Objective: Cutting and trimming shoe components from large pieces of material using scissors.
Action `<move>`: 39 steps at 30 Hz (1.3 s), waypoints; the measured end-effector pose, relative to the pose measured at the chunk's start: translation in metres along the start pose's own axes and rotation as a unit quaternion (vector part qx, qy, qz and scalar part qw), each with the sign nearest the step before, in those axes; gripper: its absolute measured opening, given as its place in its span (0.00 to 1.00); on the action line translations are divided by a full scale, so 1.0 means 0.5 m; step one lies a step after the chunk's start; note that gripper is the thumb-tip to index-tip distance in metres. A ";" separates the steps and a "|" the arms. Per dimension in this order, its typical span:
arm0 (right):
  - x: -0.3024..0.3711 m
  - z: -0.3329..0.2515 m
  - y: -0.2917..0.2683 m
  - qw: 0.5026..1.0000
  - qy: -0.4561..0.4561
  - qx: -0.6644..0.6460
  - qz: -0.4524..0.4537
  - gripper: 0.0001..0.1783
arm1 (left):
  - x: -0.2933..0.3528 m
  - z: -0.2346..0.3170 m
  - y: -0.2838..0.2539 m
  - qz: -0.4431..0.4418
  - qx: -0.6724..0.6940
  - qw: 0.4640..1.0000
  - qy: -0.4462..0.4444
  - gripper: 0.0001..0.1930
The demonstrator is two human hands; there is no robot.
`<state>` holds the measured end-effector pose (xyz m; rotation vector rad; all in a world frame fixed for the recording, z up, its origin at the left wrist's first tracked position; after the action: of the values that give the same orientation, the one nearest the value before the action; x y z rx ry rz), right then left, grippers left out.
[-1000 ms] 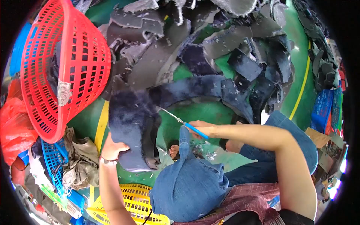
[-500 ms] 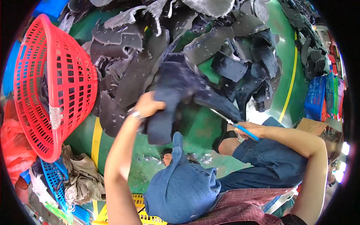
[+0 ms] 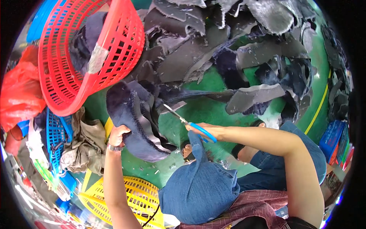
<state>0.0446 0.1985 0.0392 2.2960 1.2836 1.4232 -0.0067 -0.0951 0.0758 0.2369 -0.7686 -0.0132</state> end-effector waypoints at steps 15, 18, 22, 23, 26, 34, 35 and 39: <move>0.073 0.047 -0.045 0.955 0.050 0.260 0.136 0.39 | 0.064 0.149 0.132 -0.115 -0.075 0.990 0.037 0.34; 0.145 0.104 -0.082 0.947 0.084 0.266 0.162 0.38 | 0.014 0.181 0.224 -0.159 -0.174 0.972 0.024 0.35; 0.232 0.153 -0.136 0.943 0.198 0.166 0.210 0.39 | -0.032 0.161 0.485 -0.015 -0.743 0.494 0.451 0.27; 0.241 0.162 -0.140 0.943 0.198 0.163 0.212 0.39 | -0.059 0.124 0.520 0.004 -0.711 0.458 0.533 0.24; 0.257 0.172 -0.154 0.951 0.146 0.019 0.271 0.38 | -0.181 -0.042 0.567 -0.032 -0.742 0.392 0.543 0.20; 0.379 0.191 -0.211 0.918 0.134 -0.033 0.373 0.33 | -0.276 -0.143 0.540 -0.061 -0.695 0.384 0.605 0.28; 0.380 0.192 -0.218 0.912 0.104 -0.071 0.390 0.32 | -0.283 -0.115 0.558 -0.093 -0.707 0.465 0.525 0.27; 0.376 0.131 -0.214 0.921 0.018 -0.034 0.387 0.28 | -0.194 0.046 0.548 -0.121 -0.655 0.698 0.261 0.25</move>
<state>0.0683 0.4207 0.0723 2.8795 0.2767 1.6567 -0.1127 0.1763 0.0845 -1.0143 -0.0055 -0.7052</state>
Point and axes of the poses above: each hand's wrist, its own x-axis away from the middle knuckle, its own y-axis out of the palm, z = x × y, the point moved 4 cm from there along -x, towards the middle knuckle, and after that the axes turned 1 degree about -z, right-handed, at the moved point
